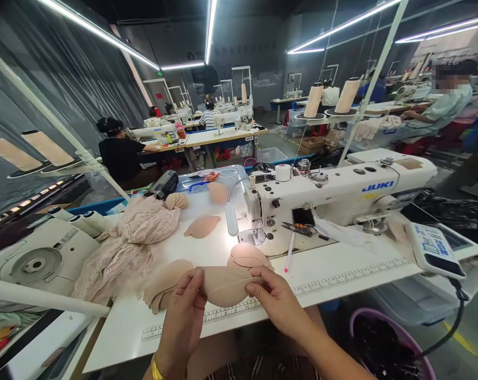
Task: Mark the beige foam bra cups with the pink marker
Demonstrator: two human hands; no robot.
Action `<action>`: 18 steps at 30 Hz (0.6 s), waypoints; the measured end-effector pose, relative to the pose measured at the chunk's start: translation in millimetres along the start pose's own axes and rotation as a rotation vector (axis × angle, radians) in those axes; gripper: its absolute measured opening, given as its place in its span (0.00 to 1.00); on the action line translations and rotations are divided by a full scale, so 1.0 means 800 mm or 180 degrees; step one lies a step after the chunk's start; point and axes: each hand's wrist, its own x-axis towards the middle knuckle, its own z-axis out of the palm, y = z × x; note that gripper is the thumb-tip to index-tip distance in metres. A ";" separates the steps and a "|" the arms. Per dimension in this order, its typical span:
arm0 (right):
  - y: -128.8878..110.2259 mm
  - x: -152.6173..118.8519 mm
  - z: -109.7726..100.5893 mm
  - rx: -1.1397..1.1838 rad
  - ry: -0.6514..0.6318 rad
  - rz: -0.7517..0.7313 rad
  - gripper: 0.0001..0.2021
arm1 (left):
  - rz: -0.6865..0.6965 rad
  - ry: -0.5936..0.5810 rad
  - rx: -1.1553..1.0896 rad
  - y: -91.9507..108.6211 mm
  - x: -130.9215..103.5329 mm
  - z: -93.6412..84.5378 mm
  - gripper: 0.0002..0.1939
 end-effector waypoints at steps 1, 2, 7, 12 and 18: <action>-0.001 0.001 0.002 -0.0004 0.0049 0.0017 0.16 | 0.0061 0.0173 -0.0109 0.000 0.002 0.005 0.23; -0.002 0.002 0.004 0.0017 0.0107 0.0031 0.16 | 0.0146 0.0378 -0.0235 -0.002 0.004 0.010 0.23; -0.009 0.004 0.022 0.0255 0.0225 0.0047 0.17 | 0.0507 0.0869 -0.0579 -0.009 0.013 0.033 0.30; -0.007 0.019 0.004 0.0263 0.0653 0.0236 0.24 | 0.1020 0.0980 -0.0470 0.025 0.032 0.013 0.22; 0.013 0.041 -0.038 -0.0891 0.1075 0.0351 0.25 | 0.0862 0.1458 -0.0096 0.067 0.055 -0.085 0.11</action>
